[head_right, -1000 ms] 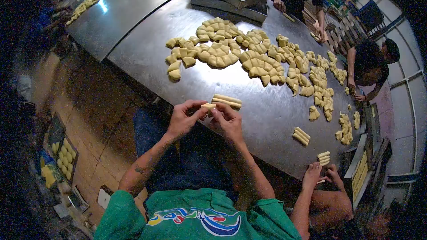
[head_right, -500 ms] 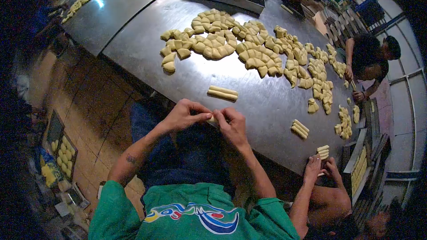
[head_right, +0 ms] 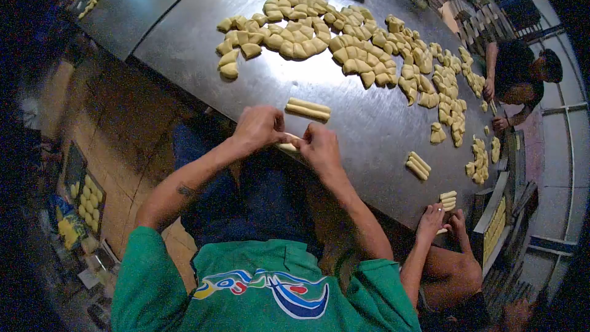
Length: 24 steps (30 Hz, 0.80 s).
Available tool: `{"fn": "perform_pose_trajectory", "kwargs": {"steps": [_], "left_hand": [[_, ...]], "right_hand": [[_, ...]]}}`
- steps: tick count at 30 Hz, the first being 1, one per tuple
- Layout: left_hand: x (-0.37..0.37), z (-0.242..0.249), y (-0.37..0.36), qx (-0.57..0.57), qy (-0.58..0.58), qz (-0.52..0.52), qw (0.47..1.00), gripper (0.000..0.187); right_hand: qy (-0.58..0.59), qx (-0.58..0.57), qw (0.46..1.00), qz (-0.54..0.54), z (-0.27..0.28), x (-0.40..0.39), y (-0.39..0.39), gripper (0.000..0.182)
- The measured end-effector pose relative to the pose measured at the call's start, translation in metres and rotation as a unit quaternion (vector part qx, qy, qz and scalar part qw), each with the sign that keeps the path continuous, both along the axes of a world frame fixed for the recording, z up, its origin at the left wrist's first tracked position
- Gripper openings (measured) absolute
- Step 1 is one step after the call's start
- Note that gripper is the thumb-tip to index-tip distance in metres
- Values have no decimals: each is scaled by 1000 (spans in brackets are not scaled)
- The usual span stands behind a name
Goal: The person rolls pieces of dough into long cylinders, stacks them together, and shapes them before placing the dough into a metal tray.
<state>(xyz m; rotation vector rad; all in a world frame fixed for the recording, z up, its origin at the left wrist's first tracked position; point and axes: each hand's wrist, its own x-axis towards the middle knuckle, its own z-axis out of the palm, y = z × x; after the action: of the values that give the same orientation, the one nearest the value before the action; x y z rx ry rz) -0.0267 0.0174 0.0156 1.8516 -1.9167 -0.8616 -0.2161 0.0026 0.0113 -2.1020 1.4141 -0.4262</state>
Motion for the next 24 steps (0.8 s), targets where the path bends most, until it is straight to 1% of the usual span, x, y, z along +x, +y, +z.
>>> {"fn": "perform_pose_trajectory", "kwargs": {"steps": [1, 2, 3, 4, 5, 7, 8, 10, 11, 13, 14, 15, 16, 17, 18, 19, 20, 21, 22, 23, 24], "left_hand": [[0, -4, 3, 3, 1, -3, 1000, 31], [3, -9, 5, -26, -8, -1, 1000, 34], [7, -8, 5, -60, -16, 2, 998, 36], [11, -7, 3, -21, 14, -12, 1000, 37], [12, -8, 3, -22, 17, -8, 1000, 37], [11, -12, 3, -38, -9, -22, 999, 42], [10, -15, 5, -31, -7, -24, 999, 42], [9, -11, 3, -7, -29, -25, 999, 42], [8, -12, 3, -2, -27, -25, 999, 42], [6, -13, 6, -62, -64, -20, 996, 41], [13, -17, 1, -44, -66, -65, 995, 41], [20, -21, -1, -53, -69, -61, 994, 41], [28, -21, -6, -40, -43, -112, 992, 43], [36, -23, -11, -26, -18, -159, 987, 44], [38, -16, -10, -31, 10, -161, 986, 44], [38, -14, -9, -32, 11, -149, 988, 44], [34, -13, -7, -35, -3, -132, 991, 45], [29, -12, -6, -36, -18, -119, 992, 46], [25, -11, -10, -10, -41, -102, 994, 48], [19, -10, -8, -4, -38, -104, 994, 48], [13, -7, -8, -14, -68, -75, 995, 47]], "right_hand": [[1, 3, 1000, -3, -4, -6, 1, 27], [-45, 125, 991, -21, -11, -17, -2, 27], [-90, 241, 966, -36, -6, -18, -5, 26], [-190, 351, 914, -72, 7, -21, -3, 28], [-186, 351, 915, -68, 5, -20, -6, 28], [-85, 287, 952, -62, 0, -20, -6, 37], [-83, 293, 950, -65, -4, -19, -4, 37], [61, 211, 971, -99, 2, -4, -4, 58], [64, 216, 969, -98, 5, -2, -6, 58], [143, 191, 969, -67, 12, -1, -2, 62], [143, 188, 969, -66, 9, -7, -3, 62], [141, 208, 967, -45, 2, -18, -10, 62], [137, 224, 965, -23, 4, -22, -18, 62], [136, 209, 968, -16, 4, -27, -24, 62], [122, 202, 972, 9, 9, -28, -22, 64], [111, 202, 972, 37, 10, -27, -19, 65], [112, 175, 977, 49, 9, -26, -17, 71], [114, 181, 975, 57, 4, -23, -16, 71], [141, 133, 980, 48, -2, -22, -19, 63], [168, 85, 982, 36, -6, -22, -20, 56], [181, 106, 978, 14, -1, -15, -20, 62]]}}
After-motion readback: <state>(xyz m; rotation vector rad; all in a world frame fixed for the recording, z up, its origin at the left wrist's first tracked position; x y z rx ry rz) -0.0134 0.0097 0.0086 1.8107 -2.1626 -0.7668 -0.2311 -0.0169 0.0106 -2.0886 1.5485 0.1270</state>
